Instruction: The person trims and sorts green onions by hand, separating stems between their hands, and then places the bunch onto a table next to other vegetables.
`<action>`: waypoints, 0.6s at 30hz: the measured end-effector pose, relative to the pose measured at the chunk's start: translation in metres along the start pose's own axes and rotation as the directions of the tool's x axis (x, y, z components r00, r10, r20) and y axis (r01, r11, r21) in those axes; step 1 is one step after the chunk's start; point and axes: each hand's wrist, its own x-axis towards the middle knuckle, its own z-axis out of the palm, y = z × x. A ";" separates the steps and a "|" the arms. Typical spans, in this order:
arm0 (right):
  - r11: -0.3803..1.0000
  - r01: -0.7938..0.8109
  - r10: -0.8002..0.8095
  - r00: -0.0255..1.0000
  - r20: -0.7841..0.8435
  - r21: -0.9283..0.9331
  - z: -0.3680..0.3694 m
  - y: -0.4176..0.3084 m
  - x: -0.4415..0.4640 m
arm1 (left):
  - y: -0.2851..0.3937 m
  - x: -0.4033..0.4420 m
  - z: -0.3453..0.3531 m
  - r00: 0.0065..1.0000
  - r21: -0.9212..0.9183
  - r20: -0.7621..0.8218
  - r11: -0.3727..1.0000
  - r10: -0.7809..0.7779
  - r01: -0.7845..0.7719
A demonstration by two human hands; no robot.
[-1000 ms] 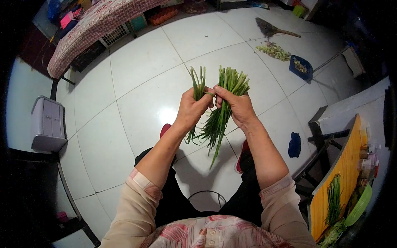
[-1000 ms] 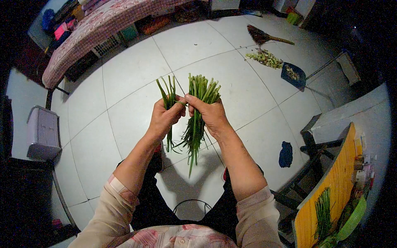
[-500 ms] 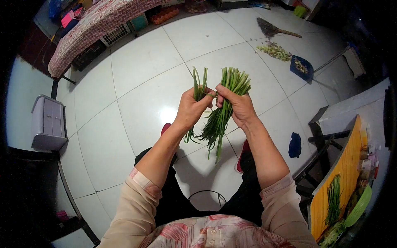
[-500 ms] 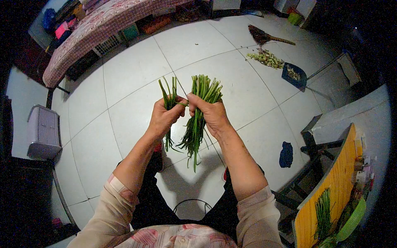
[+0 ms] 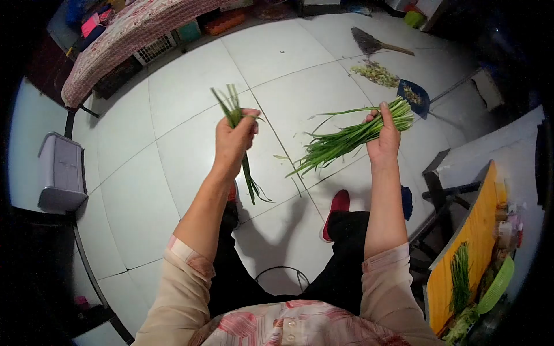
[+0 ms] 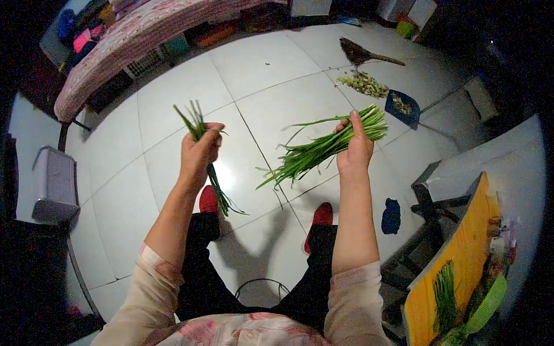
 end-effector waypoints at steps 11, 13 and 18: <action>0.980 -0.121 0.135 0.988 0.077 -0.157 0.029 0.015 -0.028 | -0.001 -0.002 0.004 0.990 -0.043 0.063 0.991 -0.127 0.130; 0.961 -0.181 0.209 0.970 0.121 -0.208 0.031 0.020 -0.031 | 0.000 -0.006 0.011 0.983 0.024 0.103 0.988 -0.154 0.153; 0.936 -0.229 0.278 0.947 0.161 -0.269 0.044 0.038 -0.045 | -0.007 -0.010 0.027 0.972 0.079 0.192 0.989 -0.139 0.125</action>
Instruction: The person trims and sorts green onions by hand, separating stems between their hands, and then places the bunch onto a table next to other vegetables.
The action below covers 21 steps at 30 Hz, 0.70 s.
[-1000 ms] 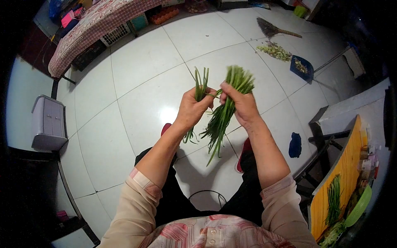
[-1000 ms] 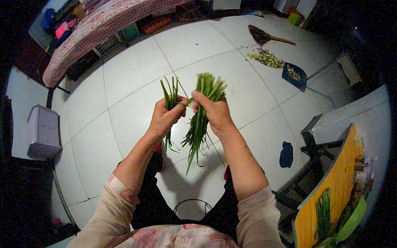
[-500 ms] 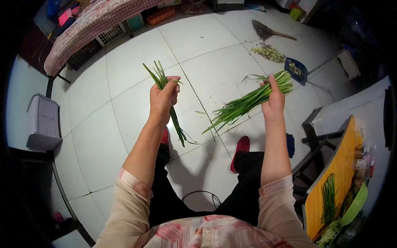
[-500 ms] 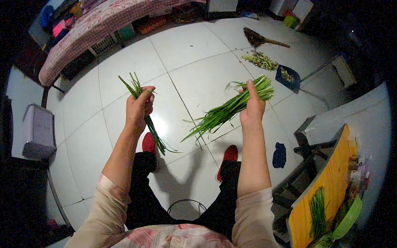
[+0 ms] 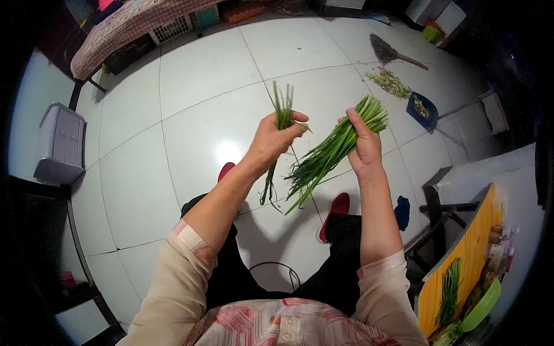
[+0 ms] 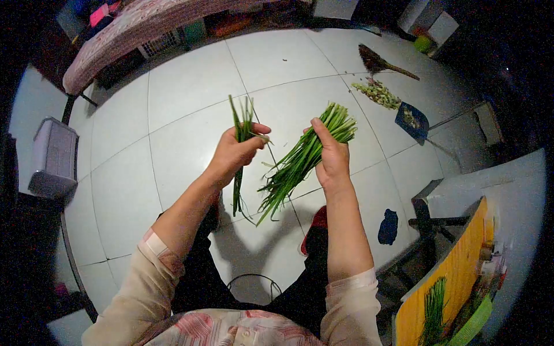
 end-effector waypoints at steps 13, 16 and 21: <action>0.997 -0.077 0.076 0.986 0.151 0.003 0.023 0.010 -0.014 | -0.021 0.006 0.014 0.967 0.208 0.067 0.944 0.246 -0.255; 0.997 -0.063 0.067 0.988 0.139 -0.036 0.024 0.010 -0.015 | -0.022 0.007 0.011 0.968 0.204 0.069 0.946 0.243 -0.252; 0.996 -0.056 0.066 0.984 0.166 -0.062 0.021 0.009 -0.014 | -0.010 0.002 0.013 0.986 0.169 0.069 0.972 0.153 -0.163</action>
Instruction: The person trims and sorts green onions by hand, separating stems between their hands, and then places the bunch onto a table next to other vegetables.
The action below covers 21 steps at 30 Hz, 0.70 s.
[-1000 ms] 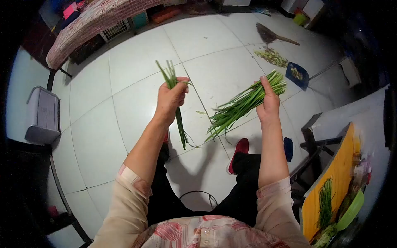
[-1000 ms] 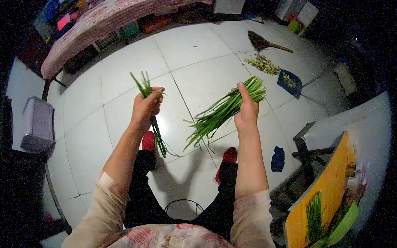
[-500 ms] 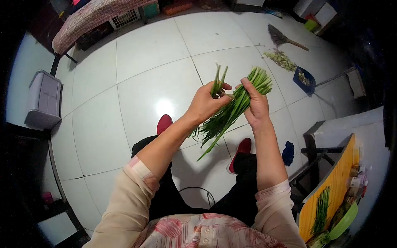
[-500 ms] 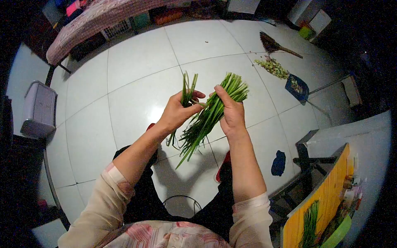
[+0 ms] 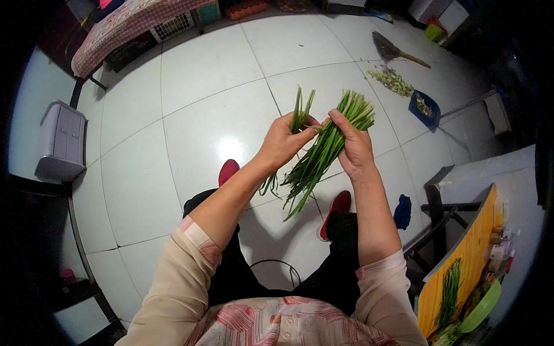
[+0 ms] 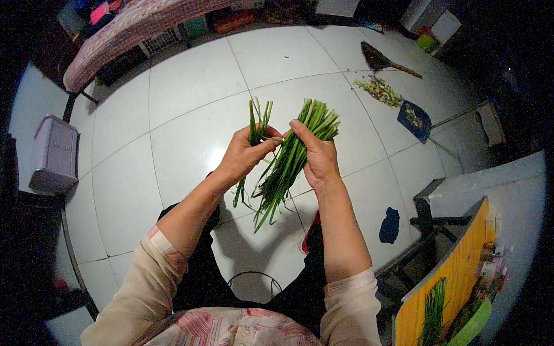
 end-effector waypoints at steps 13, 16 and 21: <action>1.000 -0.008 0.008 1.000 0.004 0.000 0.004 -0.003 -0.004 | -0.006 0.001 0.000 0.999 -0.015 -0.001 0.999 0.032 -0.032; 1.000 -0.019 0.019 1.000 0.010 -0.005 0.002 -0.002 -0.003 | -0.003 0.000 -0.002 1.000 0.006 -0.016 1.000 -0.004 0.004; 1.000 -0.008 0.008 1.000 0.010 -0.004 0.001 -0.001 -0.002 | 0.003 0.000 0.000 0.999 -0.029 0.037 0.999 0.022 -0.021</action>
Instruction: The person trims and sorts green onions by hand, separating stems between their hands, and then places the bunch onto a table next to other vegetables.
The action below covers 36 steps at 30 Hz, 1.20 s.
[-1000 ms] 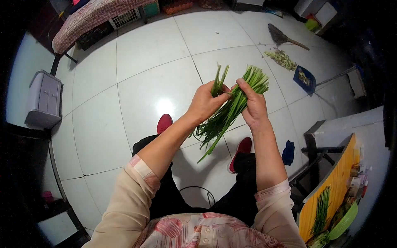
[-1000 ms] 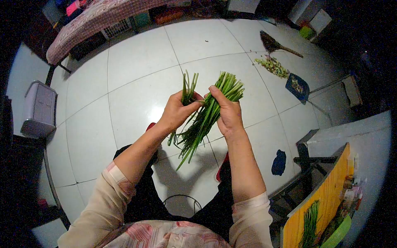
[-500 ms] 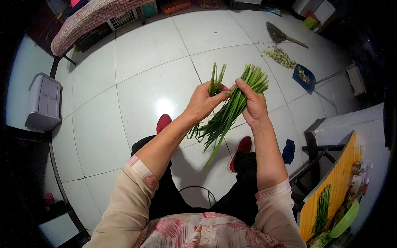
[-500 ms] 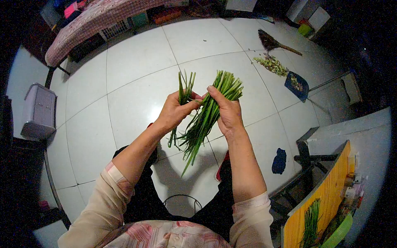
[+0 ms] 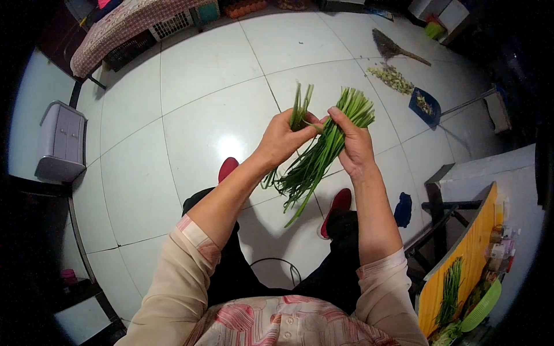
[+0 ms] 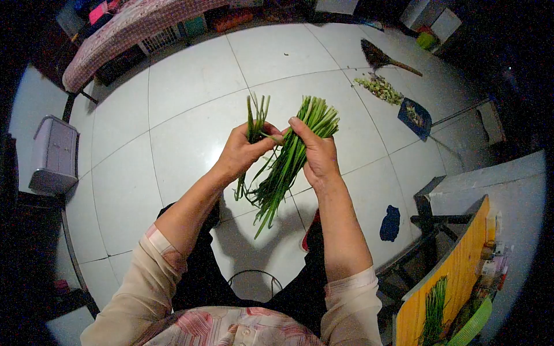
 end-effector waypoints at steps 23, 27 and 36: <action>0.998 -0.067 0.067 0.998 -0.016 -0.011 0.003 -0.005 -0.005 | 0.003 0.002 -0.008 0.988 -0.205 -0.020 0.968 -0.151 0.144; 0.997 -0.073 0.072 0.996 0.052 0.027 0.001 -0.004 -0.004 | 0.000 0.003 -0.012 0.989 -0.345 0.018 0.927 -0.150 0.147; 0.997 -0.051 0.055 0.995 0.080 -0.051 0.004 -0.006 -0.006 | 0.002 0.004 -0.012 0.975 -0.463 0.067 0.859 -0.210 0.217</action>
